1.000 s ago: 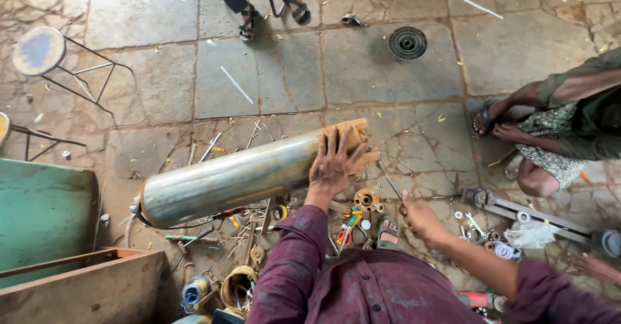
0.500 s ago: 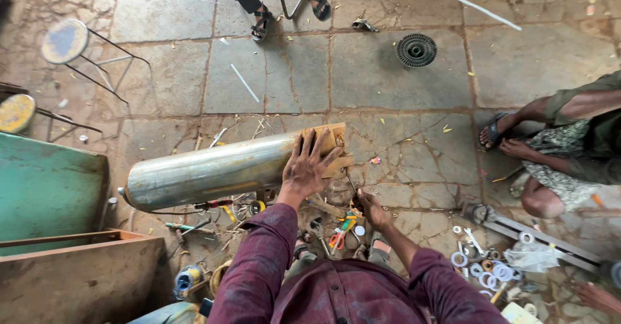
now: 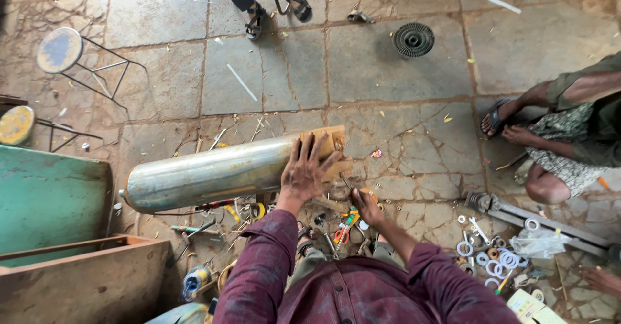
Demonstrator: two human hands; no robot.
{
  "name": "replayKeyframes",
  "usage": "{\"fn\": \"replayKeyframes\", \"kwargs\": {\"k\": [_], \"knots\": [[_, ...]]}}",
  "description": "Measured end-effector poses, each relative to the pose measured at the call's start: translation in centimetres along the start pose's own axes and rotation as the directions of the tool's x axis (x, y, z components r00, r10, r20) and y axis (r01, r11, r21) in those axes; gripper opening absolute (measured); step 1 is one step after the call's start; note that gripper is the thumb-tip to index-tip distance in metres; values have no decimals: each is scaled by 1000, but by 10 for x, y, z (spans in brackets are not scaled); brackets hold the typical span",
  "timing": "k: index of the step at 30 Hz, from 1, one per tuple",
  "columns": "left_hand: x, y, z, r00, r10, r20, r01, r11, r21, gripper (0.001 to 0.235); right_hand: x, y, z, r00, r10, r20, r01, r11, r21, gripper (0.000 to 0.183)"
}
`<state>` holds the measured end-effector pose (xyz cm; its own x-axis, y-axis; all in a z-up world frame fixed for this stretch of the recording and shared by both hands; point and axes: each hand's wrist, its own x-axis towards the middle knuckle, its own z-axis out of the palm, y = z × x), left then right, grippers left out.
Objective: The person uses a screwdriver and a hammer to loosen and remove parts from the end of a long metal cylindrical housing on a workshop floor.
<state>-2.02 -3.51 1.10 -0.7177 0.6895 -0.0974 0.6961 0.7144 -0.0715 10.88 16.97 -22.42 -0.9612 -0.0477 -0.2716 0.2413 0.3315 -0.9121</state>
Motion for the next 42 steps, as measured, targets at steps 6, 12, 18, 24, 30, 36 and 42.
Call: {"fn": "replayKeyframes", "kwargs": {"k": [6,12,18,24,30,36,42], "knots": [[-6,-4,2,995,76,-62,-78,996,-36,84,-36,-39,23,658,-744,-113,384,461,-800,41],[-12,-7,12,981,98,-170,-106,994,-36,82,-92,-77,-28,677,736,0,-735,676,44,51],[-20,-6,3,986,87,-144,-94,995,-44,77,-107,-52,-26,791,589,-168,-563,807,180,50],[-15,-1,2,997,81,-18,-83,974,-210,82,-87,-16,11,788,-587,-184,306,633,-711,35],[-16,1,6,998,57,-29,-56,998,35,80,-30,-9,19,975,215,-52,-177,899,400,58],[-14,7,5,999,29,-42,-29,1000,-2,81,7,-6,-1,999,33,11,-33,999,-8,69],[-16,11,0,998,14,-64,-14,1000,0,82,12,-2,-17,983,10,186,-6,1000,-19,70]]}}
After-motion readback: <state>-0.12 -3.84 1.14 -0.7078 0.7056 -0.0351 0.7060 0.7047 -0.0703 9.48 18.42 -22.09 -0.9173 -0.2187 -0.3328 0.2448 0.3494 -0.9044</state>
